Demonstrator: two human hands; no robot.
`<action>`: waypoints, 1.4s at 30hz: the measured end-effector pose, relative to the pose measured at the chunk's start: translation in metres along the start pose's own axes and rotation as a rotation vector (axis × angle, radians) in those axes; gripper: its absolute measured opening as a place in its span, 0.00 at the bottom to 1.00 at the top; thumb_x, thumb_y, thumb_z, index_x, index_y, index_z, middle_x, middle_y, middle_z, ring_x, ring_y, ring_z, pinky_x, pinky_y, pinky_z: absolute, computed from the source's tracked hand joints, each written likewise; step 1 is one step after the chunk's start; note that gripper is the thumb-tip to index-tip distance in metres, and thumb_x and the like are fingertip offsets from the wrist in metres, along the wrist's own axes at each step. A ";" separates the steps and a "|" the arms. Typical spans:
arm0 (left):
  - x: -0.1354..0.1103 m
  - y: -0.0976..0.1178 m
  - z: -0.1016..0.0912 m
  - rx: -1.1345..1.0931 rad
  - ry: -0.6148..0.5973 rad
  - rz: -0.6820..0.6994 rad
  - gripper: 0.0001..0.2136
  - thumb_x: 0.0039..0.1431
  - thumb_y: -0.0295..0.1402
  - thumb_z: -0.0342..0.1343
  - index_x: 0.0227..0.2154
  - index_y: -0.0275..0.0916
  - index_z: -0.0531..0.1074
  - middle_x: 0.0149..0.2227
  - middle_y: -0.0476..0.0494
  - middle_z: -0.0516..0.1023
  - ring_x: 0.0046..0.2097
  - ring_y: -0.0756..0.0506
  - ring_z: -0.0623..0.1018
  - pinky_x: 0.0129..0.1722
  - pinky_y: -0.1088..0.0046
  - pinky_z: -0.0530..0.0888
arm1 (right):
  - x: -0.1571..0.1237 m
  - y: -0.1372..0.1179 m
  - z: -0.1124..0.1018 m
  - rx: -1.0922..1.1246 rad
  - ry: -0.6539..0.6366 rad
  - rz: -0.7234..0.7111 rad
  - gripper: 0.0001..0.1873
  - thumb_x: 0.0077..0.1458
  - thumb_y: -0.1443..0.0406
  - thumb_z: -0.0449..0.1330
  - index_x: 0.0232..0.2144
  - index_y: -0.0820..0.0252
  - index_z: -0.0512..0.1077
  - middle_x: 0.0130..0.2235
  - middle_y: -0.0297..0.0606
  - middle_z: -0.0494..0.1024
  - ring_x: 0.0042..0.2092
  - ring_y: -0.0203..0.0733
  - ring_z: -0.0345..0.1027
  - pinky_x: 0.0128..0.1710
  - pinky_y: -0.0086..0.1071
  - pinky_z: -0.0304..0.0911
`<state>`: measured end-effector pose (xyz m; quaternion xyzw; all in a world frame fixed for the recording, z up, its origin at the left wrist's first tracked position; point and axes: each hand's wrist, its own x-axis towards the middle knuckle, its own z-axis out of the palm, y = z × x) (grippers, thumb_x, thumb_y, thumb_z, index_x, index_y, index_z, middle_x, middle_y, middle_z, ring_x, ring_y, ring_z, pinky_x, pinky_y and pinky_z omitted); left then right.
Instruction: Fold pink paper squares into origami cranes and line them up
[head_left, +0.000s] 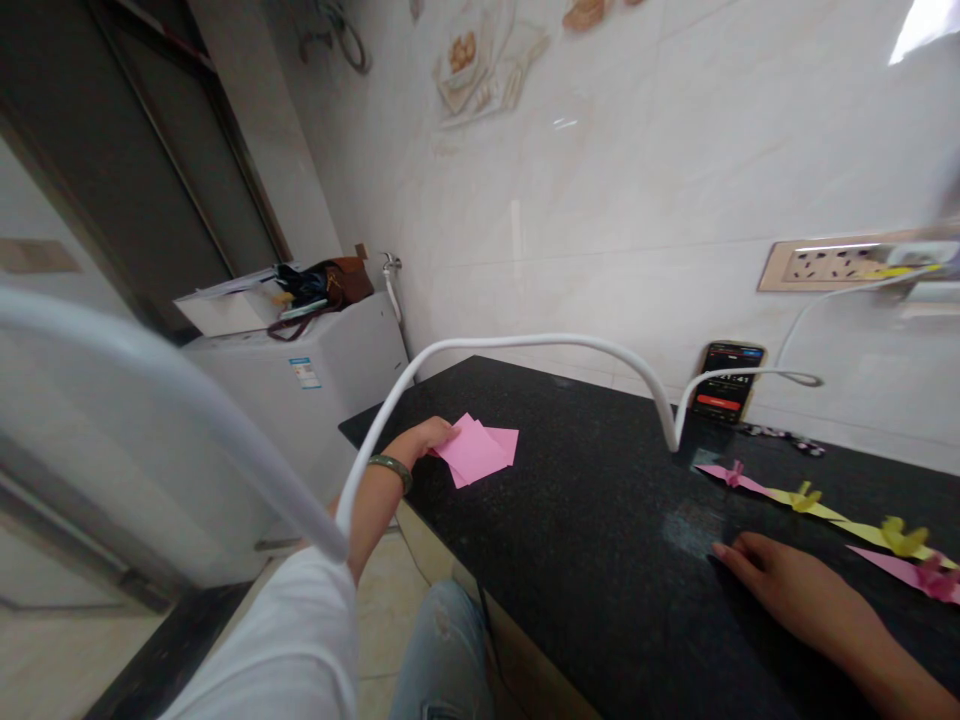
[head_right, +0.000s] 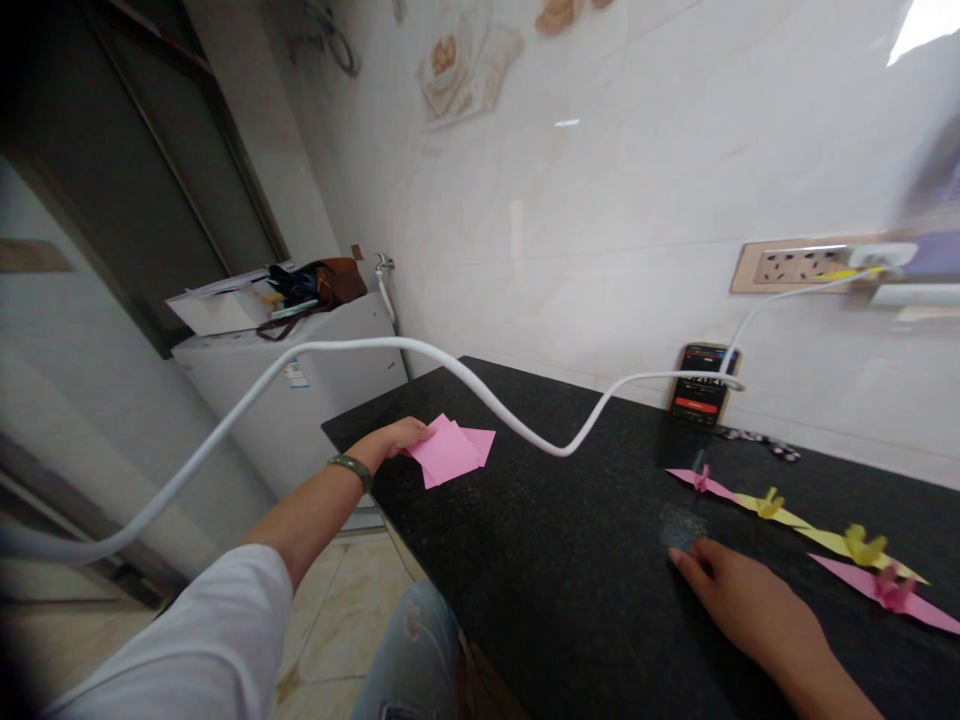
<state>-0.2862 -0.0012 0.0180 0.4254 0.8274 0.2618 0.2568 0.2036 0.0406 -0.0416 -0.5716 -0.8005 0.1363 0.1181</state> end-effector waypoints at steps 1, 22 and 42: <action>0.000 0.001 -0.001 0.008 0.015 0.009 0.13 0.47 0.39 0.53 0.28 0.31 0.70 0.23 0.44 0.72 0.25 0.50 0.70 0.22 0.77 0.65 | 0.001 0.001 0.000 0.009 -0.055 -0.009 0.23 0.47 0.47 0.46 0.19 0.56 0.68 0.20 0.35 0.73 0.24 0.40 0.68 0.25 0.31 0.57; -0.021 0.035 -0.003 -0.190 0.174 0.180 0.16 0.49 0.40 0.51 0.34 0.30 0.70 0.31 0.40 0.73 0.31 0.49 0.72 0.29 0.75 0.67 | 0.000 0.001 -0.005 0.077 -0.117 -0.045 0.22 0.50 0.49 0.44 0.20 0.57 0.66 0.21 0.36 0.72 0.26 0.42 0.67 0.28 0.33 0.57; -0.200 0.071 0.130 -0.040 -0.306 1.446 0.10 0.53 0.27 0.47 0.34 0.41 0.73 0.36 0.45 0.76 0.42 0.48 0.72 0.45 0.66 0.65 | -0.154 -0.077 -0.027 -0.014 0.317 -0.648 0.11 0.49 0.71 0.53 0.36 0.58 0.69 0.41 0.41 0.72 0.47 0.45 0.60 0.45 0.42 0.60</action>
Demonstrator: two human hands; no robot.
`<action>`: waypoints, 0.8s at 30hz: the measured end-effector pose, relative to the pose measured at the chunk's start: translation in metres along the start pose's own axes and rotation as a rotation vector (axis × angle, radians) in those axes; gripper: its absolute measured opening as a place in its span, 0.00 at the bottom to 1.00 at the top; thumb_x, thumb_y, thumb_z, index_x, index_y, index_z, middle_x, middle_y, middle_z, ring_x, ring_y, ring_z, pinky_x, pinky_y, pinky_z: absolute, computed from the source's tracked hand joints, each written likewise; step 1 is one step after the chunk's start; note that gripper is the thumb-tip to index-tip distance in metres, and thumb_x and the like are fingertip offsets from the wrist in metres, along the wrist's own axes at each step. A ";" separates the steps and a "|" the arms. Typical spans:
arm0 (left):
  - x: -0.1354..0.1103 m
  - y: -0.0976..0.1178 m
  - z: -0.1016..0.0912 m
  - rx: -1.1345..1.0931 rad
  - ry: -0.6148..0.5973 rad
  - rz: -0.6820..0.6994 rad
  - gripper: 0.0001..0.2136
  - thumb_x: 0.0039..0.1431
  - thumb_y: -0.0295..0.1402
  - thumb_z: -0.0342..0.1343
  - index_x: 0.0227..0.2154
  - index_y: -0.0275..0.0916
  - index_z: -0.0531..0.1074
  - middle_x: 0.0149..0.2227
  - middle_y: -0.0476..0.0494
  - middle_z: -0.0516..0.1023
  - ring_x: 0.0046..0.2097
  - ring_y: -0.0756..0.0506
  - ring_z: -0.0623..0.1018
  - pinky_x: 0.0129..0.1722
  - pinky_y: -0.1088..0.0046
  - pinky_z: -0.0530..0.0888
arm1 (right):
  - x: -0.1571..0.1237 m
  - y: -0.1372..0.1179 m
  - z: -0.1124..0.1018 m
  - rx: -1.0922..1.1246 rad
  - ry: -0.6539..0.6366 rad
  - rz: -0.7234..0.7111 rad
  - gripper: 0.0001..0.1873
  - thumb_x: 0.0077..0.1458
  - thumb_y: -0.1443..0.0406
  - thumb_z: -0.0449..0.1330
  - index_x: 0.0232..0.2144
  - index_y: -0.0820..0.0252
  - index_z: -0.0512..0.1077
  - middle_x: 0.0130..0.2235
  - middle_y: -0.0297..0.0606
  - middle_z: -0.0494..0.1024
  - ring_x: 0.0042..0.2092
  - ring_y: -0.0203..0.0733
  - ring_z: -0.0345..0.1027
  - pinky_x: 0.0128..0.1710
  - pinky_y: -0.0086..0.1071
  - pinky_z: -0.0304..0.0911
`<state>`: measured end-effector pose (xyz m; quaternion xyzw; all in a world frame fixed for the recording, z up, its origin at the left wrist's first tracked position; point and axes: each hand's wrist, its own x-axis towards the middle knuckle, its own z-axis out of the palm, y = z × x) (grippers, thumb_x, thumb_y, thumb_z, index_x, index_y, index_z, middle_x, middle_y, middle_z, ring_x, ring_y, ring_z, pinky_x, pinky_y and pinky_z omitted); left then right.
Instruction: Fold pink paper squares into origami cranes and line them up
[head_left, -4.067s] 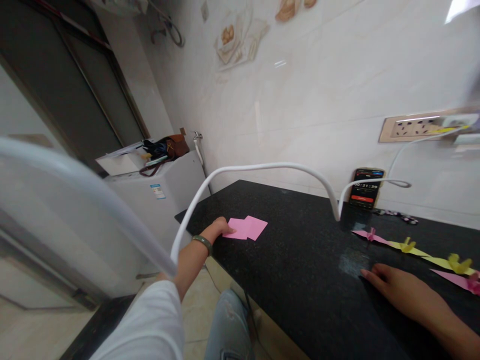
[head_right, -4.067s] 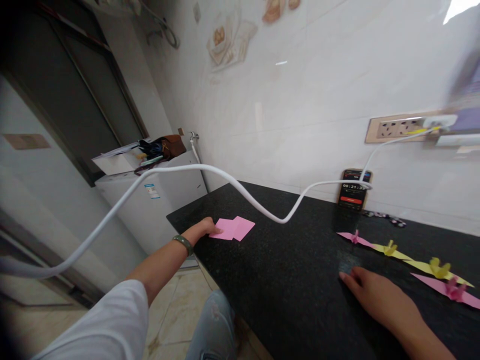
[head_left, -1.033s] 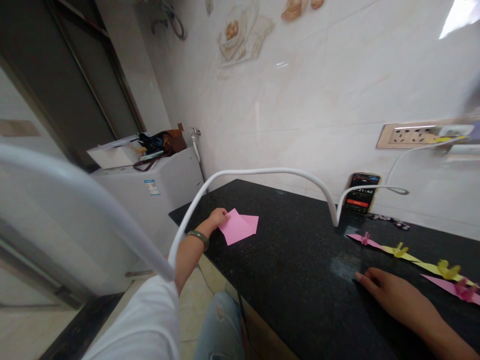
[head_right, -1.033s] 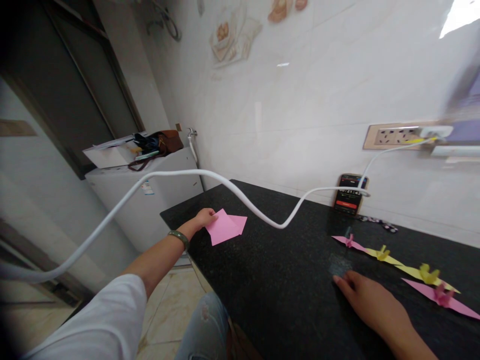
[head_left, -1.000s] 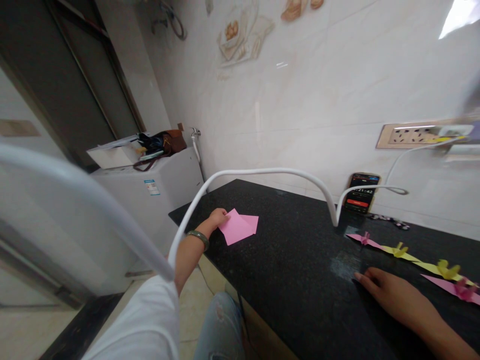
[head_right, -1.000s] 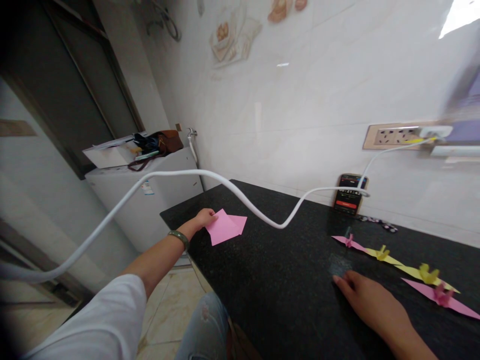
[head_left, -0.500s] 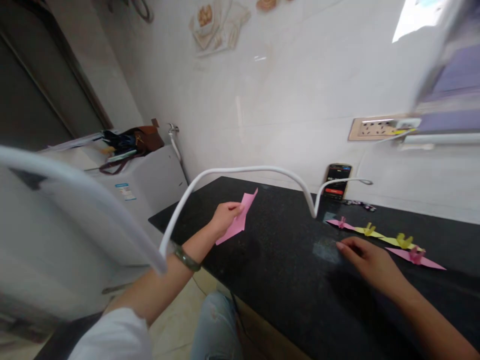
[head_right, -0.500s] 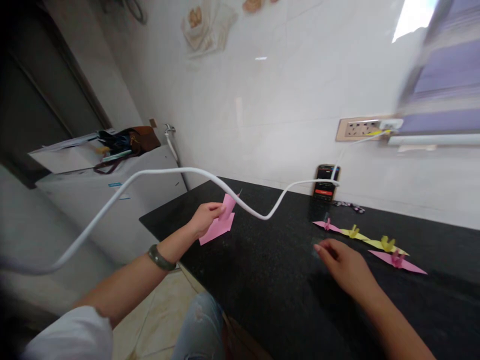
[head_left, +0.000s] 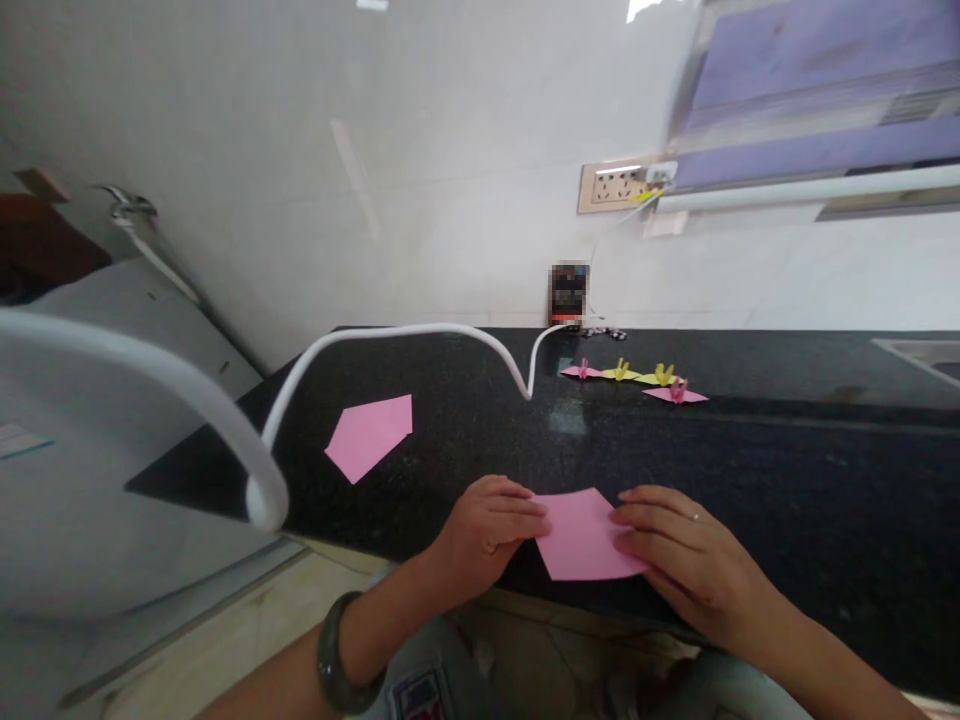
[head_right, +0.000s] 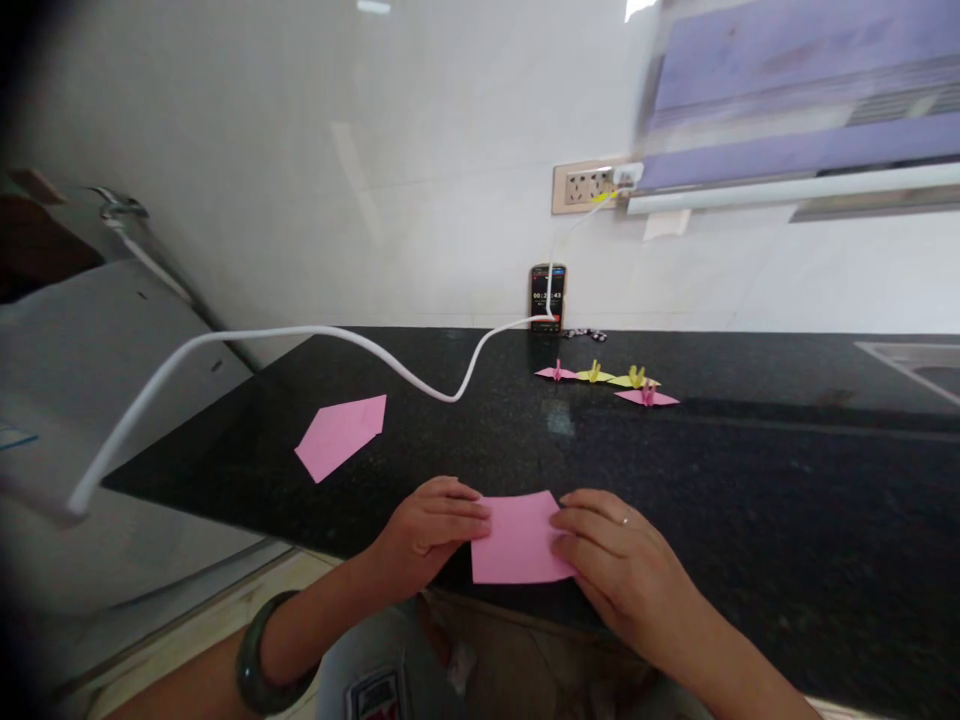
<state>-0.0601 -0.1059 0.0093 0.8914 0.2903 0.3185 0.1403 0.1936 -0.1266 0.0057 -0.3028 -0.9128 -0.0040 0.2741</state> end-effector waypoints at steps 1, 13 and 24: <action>-0.006 0.001 0.004 0.056 -0.028 -0.036 0.11 0.53 0.26 0.46 0.35 0.42 0.72 0.37 0.46 0.76 0.43 0.47 0.71 0.46 0.63 0.64 | -0.005 -0.007 0.003 -0.014 -0.033 0.002 0.11 0.50 0.71 0.52 0.37 0.59 0.69 0.40 0.41 0.73 0.47 0.45 0.60 0.44 0.41 0.60; -0.032 0.032 0.022 0.188 -0.038 -0.088 0.08 0.52 0.31 0.48 0.33 0.38 0.71 0.34 0.44 0.76 0.37 0.47 0.73 0.43 0.65 0.67 | -0.014 -0.034 0.022 0.160 -0.099 0.184 0.12 0.52 0.69 0.50 0.38 0.60 0.69 0.38 0.42 0.74 0.43 0.42 0.64 0.43 0.39 0.62; -0.017 0.018 0.029 0.144 0.017 -0.512 0.11 0.53 0.31 0.47 0.39 0.40 0.67 0.34 0.45 0.75 0.34 0.47 0.74 0.33 0.71 0.70 | -0.004 -0.037 0.038 0.279 0.063 0.794 0.11 0.52 0.62 0.51 0.38 0.59 0.64 0.31 0.38 0.70 0.33 0.40 0.65 0.33 0.34 0.62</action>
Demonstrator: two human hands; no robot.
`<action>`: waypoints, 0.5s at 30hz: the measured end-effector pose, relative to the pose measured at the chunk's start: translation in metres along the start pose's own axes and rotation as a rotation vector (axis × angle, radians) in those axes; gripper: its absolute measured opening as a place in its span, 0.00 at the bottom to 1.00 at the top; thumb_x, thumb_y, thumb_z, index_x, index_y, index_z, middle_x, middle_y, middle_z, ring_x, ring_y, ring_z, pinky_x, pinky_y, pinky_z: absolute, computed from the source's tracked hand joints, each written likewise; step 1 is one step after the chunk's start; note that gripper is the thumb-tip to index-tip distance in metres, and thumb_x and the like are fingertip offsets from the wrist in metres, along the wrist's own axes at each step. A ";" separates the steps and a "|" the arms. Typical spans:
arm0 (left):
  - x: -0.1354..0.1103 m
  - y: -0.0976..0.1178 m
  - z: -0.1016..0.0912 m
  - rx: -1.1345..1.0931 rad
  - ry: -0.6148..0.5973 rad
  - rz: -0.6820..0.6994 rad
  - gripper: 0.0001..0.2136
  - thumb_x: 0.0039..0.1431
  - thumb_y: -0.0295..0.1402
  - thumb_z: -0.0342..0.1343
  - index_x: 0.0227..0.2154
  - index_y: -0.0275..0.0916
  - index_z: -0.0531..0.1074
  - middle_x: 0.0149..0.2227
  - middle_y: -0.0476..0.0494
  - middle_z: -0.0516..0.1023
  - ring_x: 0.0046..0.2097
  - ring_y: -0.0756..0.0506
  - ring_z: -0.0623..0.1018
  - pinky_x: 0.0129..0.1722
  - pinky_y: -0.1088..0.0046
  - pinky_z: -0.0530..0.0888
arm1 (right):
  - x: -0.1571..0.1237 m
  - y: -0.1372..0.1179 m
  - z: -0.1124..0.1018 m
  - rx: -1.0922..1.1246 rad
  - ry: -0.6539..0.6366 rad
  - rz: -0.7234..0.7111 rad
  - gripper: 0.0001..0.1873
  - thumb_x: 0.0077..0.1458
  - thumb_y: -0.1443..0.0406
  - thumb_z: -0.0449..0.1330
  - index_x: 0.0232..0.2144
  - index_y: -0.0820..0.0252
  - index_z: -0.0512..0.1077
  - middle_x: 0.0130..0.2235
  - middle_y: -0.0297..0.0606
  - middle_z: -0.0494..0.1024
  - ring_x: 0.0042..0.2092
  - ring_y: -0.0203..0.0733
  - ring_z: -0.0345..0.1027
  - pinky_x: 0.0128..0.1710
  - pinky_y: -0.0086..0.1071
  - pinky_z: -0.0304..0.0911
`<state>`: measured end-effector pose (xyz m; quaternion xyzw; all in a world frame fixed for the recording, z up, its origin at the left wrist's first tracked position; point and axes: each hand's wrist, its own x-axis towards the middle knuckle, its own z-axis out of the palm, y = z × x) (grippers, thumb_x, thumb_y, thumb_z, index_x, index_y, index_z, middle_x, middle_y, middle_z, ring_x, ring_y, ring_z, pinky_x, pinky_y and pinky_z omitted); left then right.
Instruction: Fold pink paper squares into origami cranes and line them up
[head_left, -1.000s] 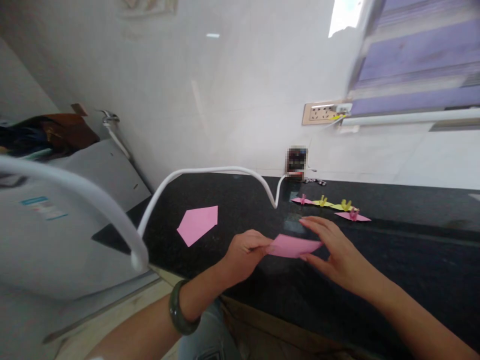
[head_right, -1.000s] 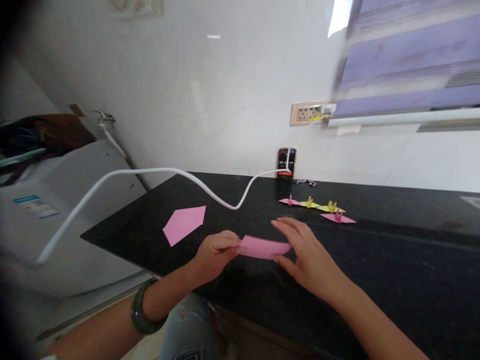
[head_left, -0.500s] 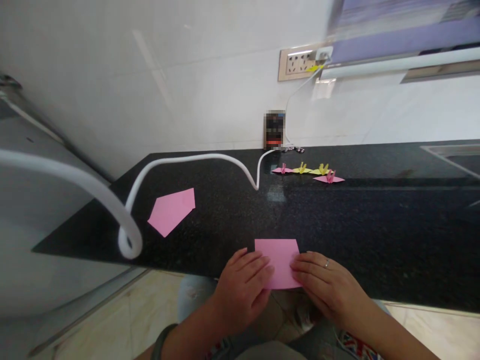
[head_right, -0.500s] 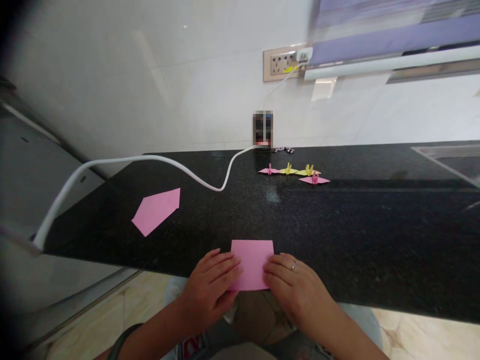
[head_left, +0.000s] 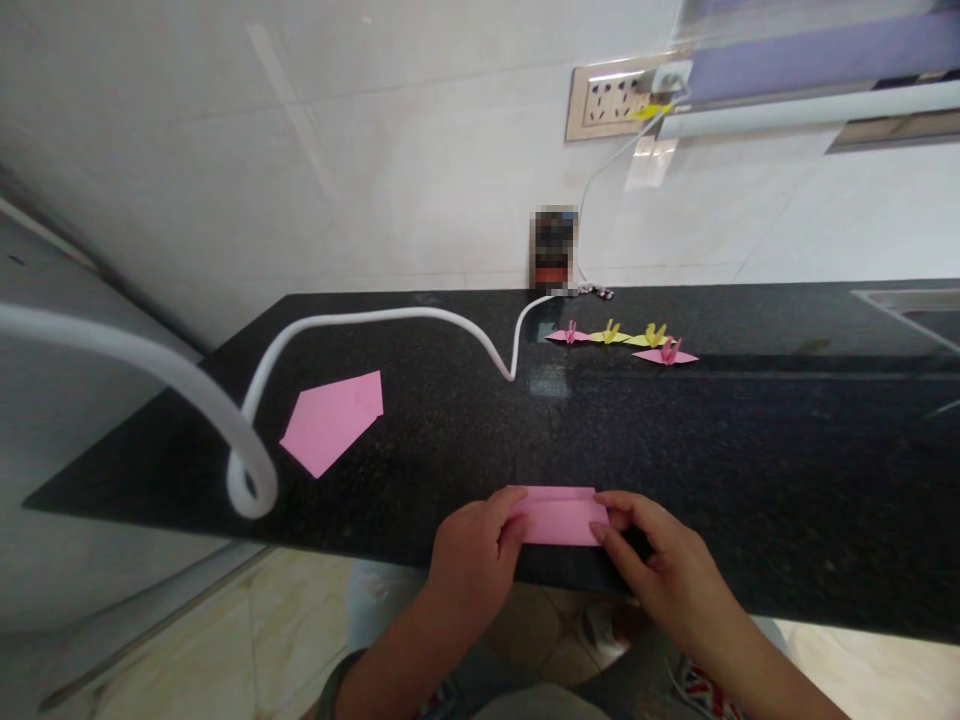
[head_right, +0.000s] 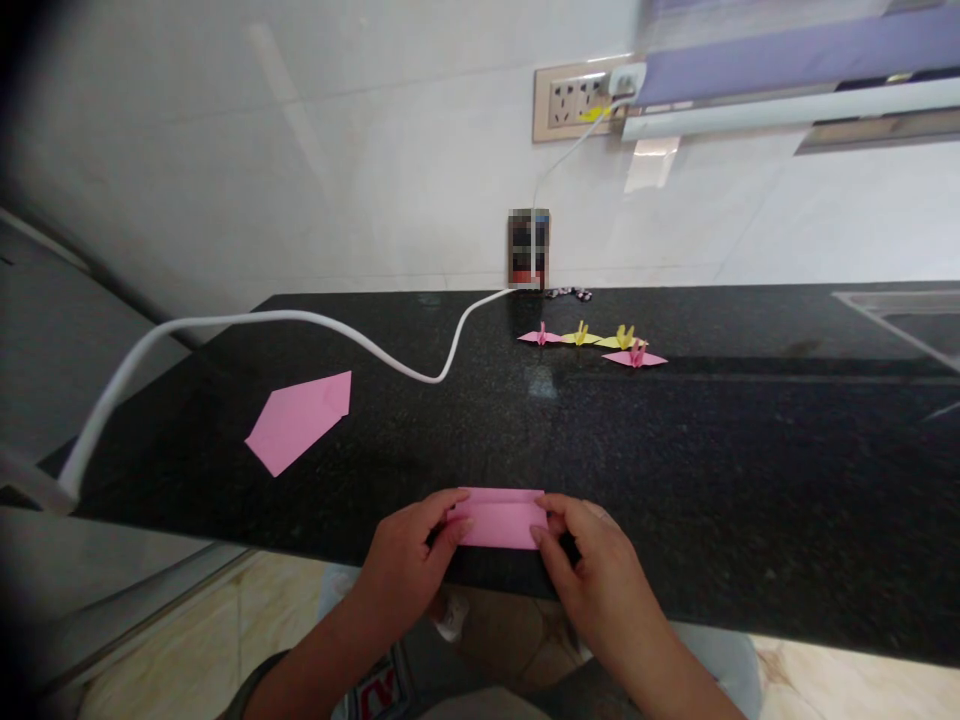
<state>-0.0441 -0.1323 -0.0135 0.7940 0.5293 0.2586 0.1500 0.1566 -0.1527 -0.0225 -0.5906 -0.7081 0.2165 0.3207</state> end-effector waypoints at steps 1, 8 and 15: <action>0.003 0.001 0.001 0.007 0.009 -0.027 0.11 0.53 0.32 0.47 0.39 0.40 0.67 0.34 0.45 0.75 0.33 0.46 0.74 0.32 0.71 0.70 | 0.000 0.000 0.002 -0.004 0.020 0.026 0.12 0.51 0.62 0.52 0.40 0.59 0.63 0.31 0.37 0.70 0.33 0.40 0.65 0.33 0.34 0.62; 0.014 0.002 0.004 0.061 0.024 -0.090 0.09 0.51 0.32 0.48 0.35 0.40 0.67 0.27 0.45 0.75 0.28 0.46 0.73 0.27 0.72 0.67 | 0.000 -0.002 0.004 0.012 0.047 0.106 0.08 0.51 0.61 0.51 0.33 0.58 0.62 0.29 0.37 0.69 0.31 0.39 0.65 0.31 0.33 0.61; 0.014 0.010 -0.003 0.063 -0.116 -0.245 0.12 0.55 0.34 0.42 0.39 0.40 0.65 0.31 0.45 0.74 0.34 0.46 0.73 0.34 0.70 0.67 | 0.006 -0.003 0.005 0.034 -0.005 0.197 0.11 0.50 0.62 0.52 0.38 0.57 0.62 0.31 0.35 0.70 0.34 0.40 0.64 0.35 0.34 0.60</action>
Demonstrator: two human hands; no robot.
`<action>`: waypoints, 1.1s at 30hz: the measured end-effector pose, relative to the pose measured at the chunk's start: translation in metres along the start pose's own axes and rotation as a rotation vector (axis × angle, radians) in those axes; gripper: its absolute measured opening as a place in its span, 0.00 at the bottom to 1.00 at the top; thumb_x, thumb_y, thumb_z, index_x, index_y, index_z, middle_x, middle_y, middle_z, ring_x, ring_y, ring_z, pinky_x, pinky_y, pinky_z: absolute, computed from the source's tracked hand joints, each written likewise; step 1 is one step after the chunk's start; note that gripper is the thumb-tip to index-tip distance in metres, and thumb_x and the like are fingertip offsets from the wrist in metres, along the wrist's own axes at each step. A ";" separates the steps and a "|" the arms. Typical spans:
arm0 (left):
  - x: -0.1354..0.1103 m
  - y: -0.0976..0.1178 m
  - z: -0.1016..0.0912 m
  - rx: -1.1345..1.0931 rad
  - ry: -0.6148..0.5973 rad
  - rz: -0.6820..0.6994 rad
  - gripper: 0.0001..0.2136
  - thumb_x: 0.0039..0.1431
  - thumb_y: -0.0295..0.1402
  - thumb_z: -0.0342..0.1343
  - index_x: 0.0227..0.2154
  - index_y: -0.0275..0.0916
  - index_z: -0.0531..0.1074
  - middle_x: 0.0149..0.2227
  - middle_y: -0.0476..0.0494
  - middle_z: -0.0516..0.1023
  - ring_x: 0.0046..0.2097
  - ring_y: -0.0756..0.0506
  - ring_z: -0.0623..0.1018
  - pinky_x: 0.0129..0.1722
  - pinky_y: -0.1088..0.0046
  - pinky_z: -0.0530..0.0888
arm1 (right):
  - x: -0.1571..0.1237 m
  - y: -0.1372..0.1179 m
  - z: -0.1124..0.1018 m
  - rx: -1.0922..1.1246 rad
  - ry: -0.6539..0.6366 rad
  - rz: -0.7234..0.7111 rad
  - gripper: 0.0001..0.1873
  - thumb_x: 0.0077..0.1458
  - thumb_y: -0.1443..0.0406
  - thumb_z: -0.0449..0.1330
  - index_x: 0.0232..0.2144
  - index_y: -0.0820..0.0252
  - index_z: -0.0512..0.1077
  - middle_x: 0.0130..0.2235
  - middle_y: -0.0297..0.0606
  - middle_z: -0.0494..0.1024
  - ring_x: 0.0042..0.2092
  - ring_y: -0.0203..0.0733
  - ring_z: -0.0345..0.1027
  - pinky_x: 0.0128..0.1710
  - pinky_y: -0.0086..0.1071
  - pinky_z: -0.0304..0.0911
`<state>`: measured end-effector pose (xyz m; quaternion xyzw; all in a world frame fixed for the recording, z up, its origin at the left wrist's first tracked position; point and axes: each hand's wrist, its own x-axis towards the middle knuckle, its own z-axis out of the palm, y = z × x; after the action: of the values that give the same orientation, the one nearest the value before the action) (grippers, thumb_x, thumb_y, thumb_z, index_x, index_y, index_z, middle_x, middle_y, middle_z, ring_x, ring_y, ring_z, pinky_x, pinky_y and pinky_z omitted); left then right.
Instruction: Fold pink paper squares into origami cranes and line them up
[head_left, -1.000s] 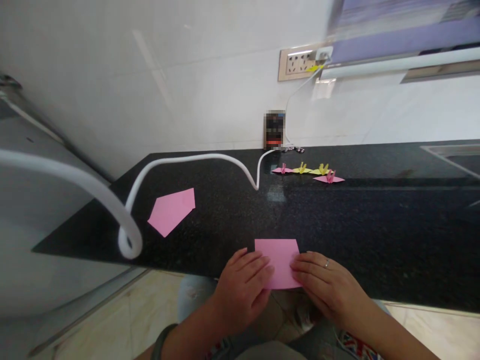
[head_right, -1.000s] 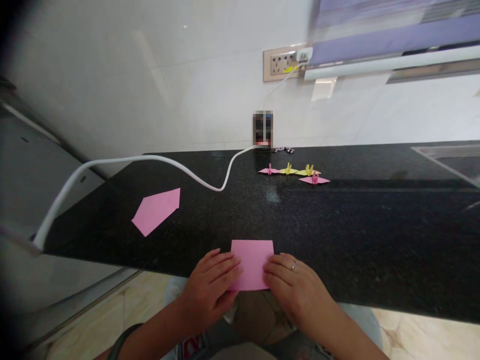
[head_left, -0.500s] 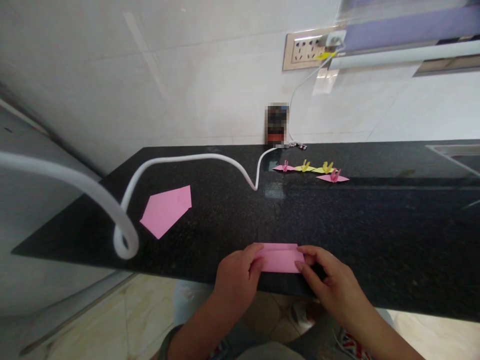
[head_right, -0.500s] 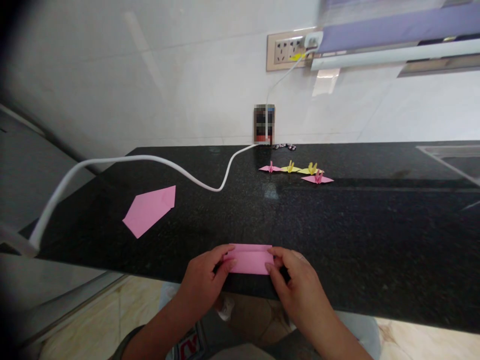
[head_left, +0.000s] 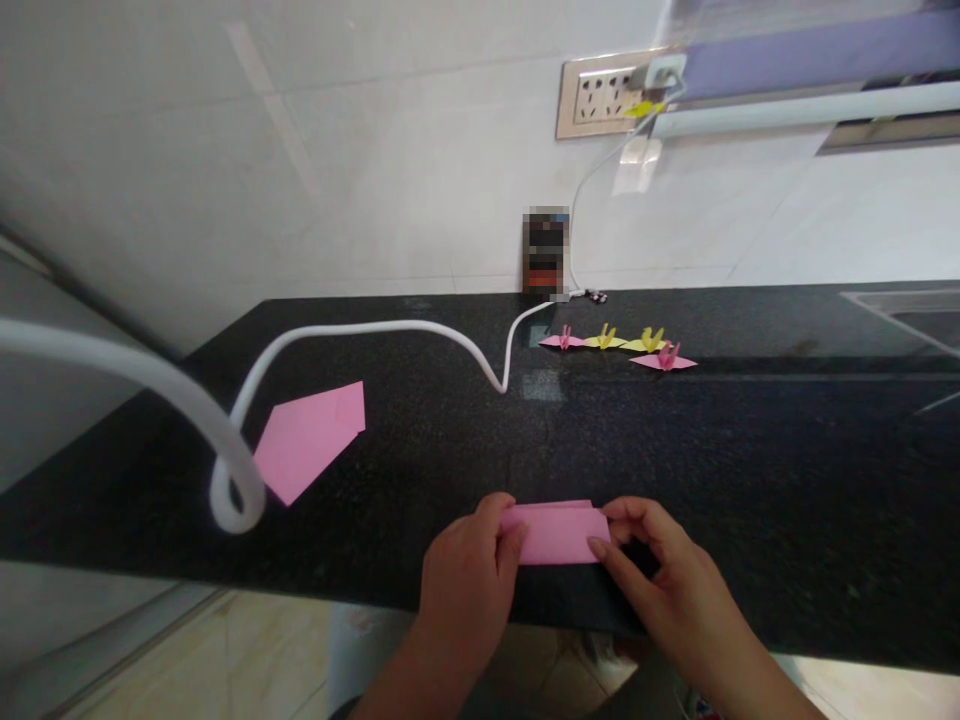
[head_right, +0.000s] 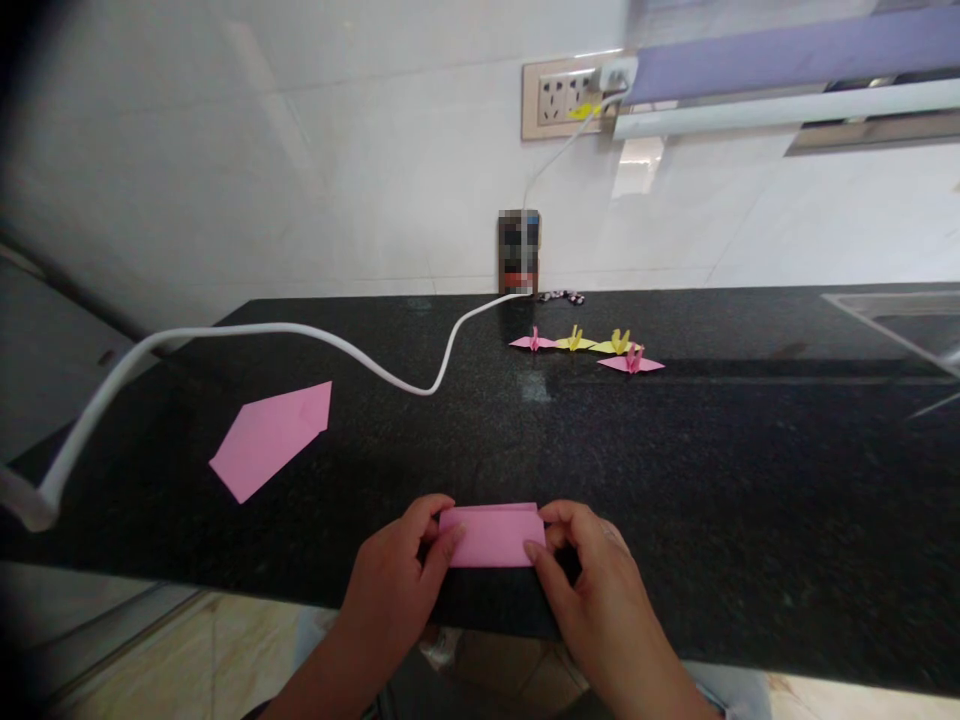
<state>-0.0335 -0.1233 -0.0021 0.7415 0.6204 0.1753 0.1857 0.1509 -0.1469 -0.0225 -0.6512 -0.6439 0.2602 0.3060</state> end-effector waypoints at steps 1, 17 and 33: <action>0.000 0.001 0.000 0.014 0.001 -0.009 0.12 0.55 0.34 0.42 0.41 0.39 0.64 0.31 0.45 0.74 0.34 0.46 0.73 0.34 0.69 0.66 | 0.001 -0.001 0.001 -0.026 0.003 0.007 0.10 0.50 0.62 0.52 0.37 0.57 0.62 0.31 0.35 0.70 0.34 0.40 0.64 0.35 0.34 0.59; -0.011 0.001 0.004 0.056 -0.011 0.060 0.11 0.54 0.36 0.44 0.37 0.39 0.67 0.32 0.44 0.71 0.36 0.44 0.70 0.37 0.65 0.65 | 0.014 -0.007 0.002 -0.189 -0.034 0.022 0.06 0.48 0.62 0.54 0.30 0.57 0.62 0.25 0.32 0.69 0.27 0.39 0.62 0.30 0.33 0.54; -0.003 0.007 0.008 0.129 0.013 -0.014 0.11 0.55 0.36 0.42 0.33 0.41 0.68 0.29 0.46 0.70 0.35 0.44 0.69 0.36 0.65 0.65 | 0.018 -0.003 0.008 -0.329 0.002 0.004 0.07 0.49 0.60 0.53 0.32 0.56 0.65 0.23 0.32 0.70 0.26 0.40 0.64 0.28 0.33 0.55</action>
<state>-0.0246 -0.1278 -0.0054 0.7465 0.6368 0.1384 0.1345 0.1436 -0.1282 -0.0241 -0.6942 -0.6761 0.1511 0.1955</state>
